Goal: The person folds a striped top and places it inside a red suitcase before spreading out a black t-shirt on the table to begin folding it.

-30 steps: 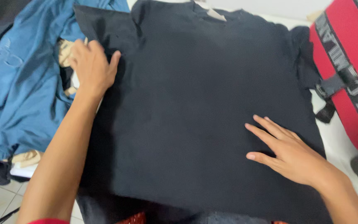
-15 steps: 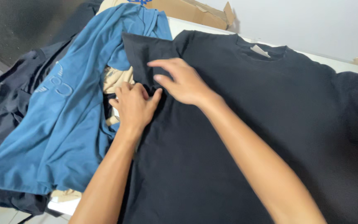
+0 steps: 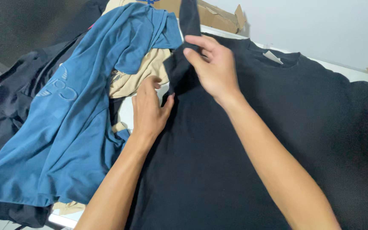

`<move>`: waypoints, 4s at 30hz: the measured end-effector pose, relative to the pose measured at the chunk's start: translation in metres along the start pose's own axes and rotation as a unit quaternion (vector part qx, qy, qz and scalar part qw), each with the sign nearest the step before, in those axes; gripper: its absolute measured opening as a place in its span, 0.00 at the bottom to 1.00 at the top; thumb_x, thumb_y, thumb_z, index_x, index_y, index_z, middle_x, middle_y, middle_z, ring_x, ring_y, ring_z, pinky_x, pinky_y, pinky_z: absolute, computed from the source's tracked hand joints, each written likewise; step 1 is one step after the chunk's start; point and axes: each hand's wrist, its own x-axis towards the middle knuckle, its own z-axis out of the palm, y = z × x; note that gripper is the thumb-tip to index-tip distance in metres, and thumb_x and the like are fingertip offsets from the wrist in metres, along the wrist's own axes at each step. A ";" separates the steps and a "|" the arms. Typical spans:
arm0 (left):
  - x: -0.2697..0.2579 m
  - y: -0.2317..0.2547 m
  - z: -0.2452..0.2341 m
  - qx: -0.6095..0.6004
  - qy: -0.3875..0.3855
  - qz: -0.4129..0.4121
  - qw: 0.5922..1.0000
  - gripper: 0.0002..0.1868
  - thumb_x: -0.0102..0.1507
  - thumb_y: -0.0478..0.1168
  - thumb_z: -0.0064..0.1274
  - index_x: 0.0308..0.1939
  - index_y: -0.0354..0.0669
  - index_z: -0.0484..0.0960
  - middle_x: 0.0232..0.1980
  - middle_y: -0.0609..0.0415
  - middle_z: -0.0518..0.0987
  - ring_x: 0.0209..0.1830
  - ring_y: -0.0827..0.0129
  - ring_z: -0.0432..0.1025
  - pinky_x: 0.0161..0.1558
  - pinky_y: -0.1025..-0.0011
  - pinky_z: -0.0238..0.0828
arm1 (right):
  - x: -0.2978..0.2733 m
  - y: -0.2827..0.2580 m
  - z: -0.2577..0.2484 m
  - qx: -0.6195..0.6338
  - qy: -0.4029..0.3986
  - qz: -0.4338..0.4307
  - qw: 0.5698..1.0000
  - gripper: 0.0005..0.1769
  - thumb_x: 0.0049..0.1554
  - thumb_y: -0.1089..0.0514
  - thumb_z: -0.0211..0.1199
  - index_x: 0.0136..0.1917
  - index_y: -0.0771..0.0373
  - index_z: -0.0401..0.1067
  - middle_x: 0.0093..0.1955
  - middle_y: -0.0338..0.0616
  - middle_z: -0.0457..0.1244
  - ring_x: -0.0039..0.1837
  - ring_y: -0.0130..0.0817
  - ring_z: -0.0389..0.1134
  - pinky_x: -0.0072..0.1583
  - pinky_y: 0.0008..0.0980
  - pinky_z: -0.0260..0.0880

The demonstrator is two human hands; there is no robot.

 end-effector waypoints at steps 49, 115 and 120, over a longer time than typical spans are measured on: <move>0.004 0.004 -0.006 0.108 -0.169 0.168 0.965 0.09 0.60 0.35 0.51 0.42 0.45 0.83 0.48 0.56 0.78 0.46 0.62 0.73 0.47 0.63 0.65 | 0.108 0.140 -0.080 -0.029 -0.050 0.236 0.970 0.36 0.58 0.62 0.64 0.78 0.60 0.60 0.71 0.51 0.62 0.69 0.30 0.66 0.70 0.30 0.63; -0.005 0.030 -0.005 0.016 -0.236 0.256 0.937 0.24 0.58 0.54 0.61 0.53 0.46 0.84 0.52 0.56 0.76 0.53 0.61 0.68 0.53 0.55 0.61 | -0.017 0.026 -0.140 -0.452 -0.172 0.101 0.870 0.25 0.56 0.54 0.66 0.67 0.55 0.73 0.65 0.50 0.64 0.62 0.42 0.68 0.58 0.41 0.71; -0.013 0.035 0.004 0.020 -0.234 0.262 0.936 0.11 0.61 0.46 0.61 0.45 0.48 0.87 0.48 0.61 0.77 0.51 0.65 0.68 0.53 0.58 0.61 | -0.040 0.036 -0.166 -0.372 -0.149 0.152 0.903 0.19 0.58 0.49 0.67 0.62 0.54 0.78 0.57 0.45 0.69 0.58 0.34 0.72 0.56 0.36 0.72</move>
